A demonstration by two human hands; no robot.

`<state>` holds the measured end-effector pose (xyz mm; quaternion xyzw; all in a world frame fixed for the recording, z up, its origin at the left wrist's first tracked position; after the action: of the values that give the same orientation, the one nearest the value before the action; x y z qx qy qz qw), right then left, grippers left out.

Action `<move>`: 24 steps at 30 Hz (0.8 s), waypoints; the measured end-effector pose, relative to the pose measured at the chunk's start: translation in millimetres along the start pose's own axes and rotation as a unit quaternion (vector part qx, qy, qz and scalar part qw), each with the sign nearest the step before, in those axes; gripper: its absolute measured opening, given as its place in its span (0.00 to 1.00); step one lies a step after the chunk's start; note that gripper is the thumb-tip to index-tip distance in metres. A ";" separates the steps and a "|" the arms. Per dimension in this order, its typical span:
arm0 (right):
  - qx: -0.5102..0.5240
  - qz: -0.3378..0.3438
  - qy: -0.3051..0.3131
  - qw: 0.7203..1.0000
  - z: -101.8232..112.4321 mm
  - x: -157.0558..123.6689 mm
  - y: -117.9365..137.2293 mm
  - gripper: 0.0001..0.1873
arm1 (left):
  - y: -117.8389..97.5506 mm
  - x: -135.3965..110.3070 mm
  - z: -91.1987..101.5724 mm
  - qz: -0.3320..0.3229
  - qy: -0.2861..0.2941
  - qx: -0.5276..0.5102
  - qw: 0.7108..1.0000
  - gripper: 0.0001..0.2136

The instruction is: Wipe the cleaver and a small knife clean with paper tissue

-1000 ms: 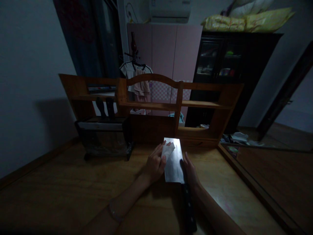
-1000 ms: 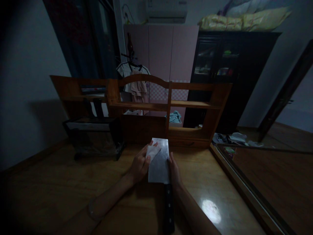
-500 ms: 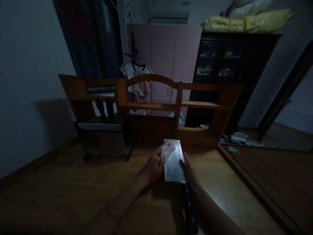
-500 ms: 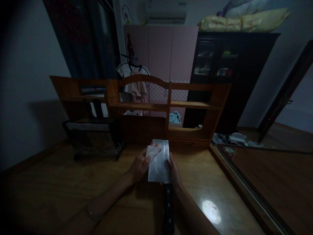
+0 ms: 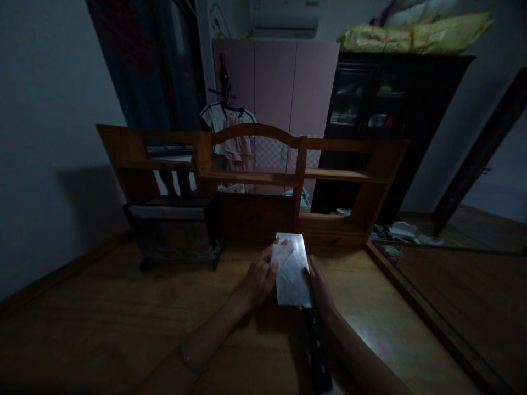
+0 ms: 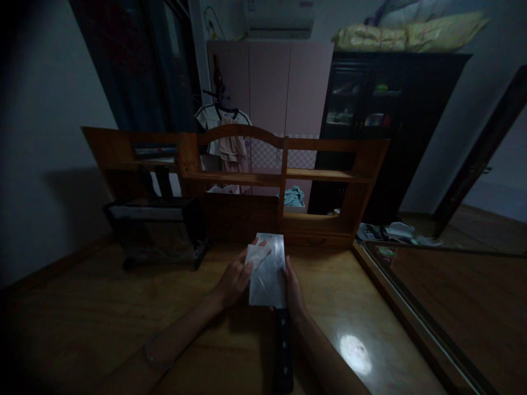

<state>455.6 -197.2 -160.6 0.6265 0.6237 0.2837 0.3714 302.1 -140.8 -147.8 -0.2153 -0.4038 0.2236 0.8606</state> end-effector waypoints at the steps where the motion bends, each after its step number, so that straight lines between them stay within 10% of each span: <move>1: 0.007 -0.004 0.012 1.000 0.4 0.6 -1.0 0.29 | -0.1 0.0 0.1 0.002 0.000 -0.001 1.000 0.22; 13: 0.058 0.047 0.026 0.997 -10.9 -7.2 1.0 0.21 | 2.8 -0.4 -0.5 0.025 -0.018 -0.025 0.999 0.22; 24: 0.117 -0.065 0.068 0.989 -29.5 -18.4 1.4 0.19 | 3.5 -0.9 2.3 0.035 -0.041 -0.035 0.998 0.22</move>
<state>431.1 -212.1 -140.9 0.6026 0.7162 0.2261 0.2697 299.1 -138.1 -148.9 -0.2498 -0.4385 0.2481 0.8269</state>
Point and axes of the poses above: each hand's wrist, its own x-axis towards the middle knuckle, its own z-axis out of the back of the hand, y = z × x, the point moved 1 cm from there along x, towards the middle knuckle, and after that the axes turned 2 degrees about y, right-handed, at the moved point
